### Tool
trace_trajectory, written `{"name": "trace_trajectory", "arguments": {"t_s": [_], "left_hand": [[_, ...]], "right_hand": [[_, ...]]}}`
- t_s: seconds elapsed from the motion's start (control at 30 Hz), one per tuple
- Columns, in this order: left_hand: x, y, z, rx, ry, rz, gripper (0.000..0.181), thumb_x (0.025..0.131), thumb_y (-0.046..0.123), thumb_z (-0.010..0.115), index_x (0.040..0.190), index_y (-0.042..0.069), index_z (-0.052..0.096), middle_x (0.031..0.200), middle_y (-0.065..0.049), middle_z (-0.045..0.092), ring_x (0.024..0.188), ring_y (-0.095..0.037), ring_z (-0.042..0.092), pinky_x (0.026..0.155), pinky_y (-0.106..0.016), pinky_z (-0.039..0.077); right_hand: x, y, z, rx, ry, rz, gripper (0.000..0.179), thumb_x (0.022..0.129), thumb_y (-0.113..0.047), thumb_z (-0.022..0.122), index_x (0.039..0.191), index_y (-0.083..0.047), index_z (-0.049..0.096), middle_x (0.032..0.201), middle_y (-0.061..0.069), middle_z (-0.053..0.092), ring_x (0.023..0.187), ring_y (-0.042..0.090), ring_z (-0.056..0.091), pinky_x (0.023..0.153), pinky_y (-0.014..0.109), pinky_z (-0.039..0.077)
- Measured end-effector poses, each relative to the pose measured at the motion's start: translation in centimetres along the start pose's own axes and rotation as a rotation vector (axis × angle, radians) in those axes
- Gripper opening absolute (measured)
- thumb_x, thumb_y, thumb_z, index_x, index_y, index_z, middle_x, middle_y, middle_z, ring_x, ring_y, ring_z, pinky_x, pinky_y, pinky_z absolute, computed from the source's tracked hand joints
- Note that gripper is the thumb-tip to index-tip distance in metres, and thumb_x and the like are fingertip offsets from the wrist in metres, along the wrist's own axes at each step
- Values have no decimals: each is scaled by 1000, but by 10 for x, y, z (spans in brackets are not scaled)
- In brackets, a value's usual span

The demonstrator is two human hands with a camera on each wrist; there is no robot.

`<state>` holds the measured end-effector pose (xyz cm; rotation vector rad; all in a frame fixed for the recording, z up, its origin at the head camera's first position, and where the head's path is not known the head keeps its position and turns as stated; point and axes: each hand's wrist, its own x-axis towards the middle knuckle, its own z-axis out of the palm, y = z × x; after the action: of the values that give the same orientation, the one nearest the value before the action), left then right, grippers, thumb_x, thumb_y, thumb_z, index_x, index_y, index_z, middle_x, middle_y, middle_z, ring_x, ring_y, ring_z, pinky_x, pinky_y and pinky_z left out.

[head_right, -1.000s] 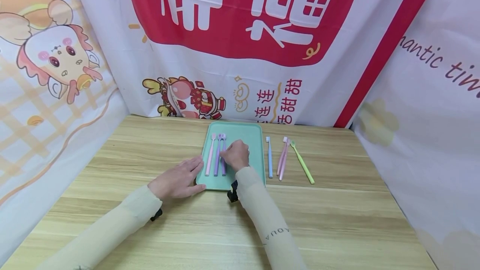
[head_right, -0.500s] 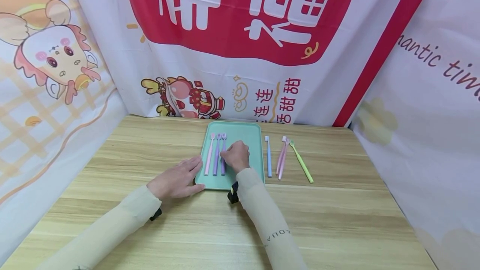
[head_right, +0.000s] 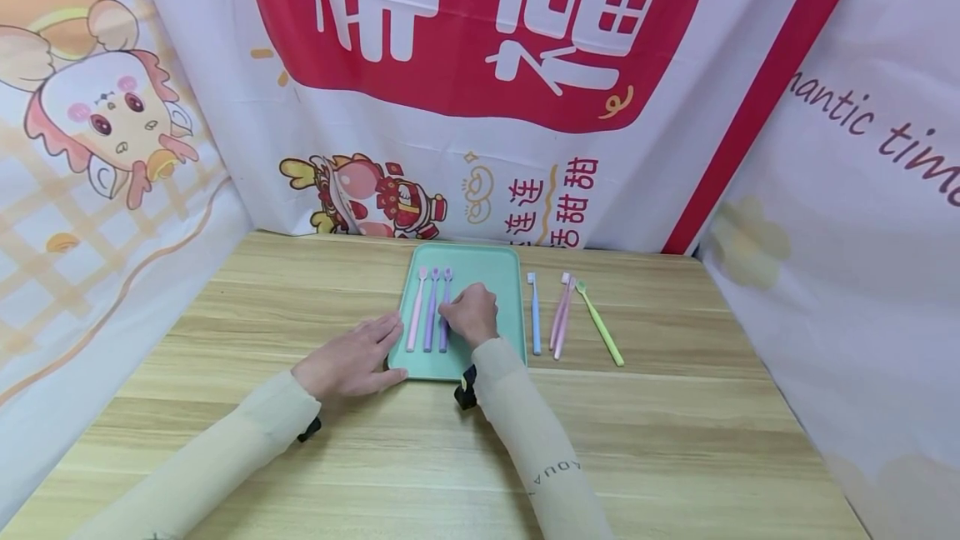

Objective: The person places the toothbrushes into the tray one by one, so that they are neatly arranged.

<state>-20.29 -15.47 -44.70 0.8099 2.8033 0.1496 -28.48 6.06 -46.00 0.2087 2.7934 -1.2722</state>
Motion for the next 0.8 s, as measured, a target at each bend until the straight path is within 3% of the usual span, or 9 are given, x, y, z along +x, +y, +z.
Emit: {"name": "trace_trajectory", "arguments": {"t_s": [0.8], "left_hand": [[0, 1, 1, -4, 12, 0, 85, 106, 56, 51, 161, -7, 35, 173, -24, 26, 161, -40, 29, 132, -53, 29]], "right_hand": [[2, -1, 0, -16, -26, 18, 13, 90, -22, 82, 84, -11, 85, 70, 1, 77, 66, 12, 69, 55, 23, 48]]}}
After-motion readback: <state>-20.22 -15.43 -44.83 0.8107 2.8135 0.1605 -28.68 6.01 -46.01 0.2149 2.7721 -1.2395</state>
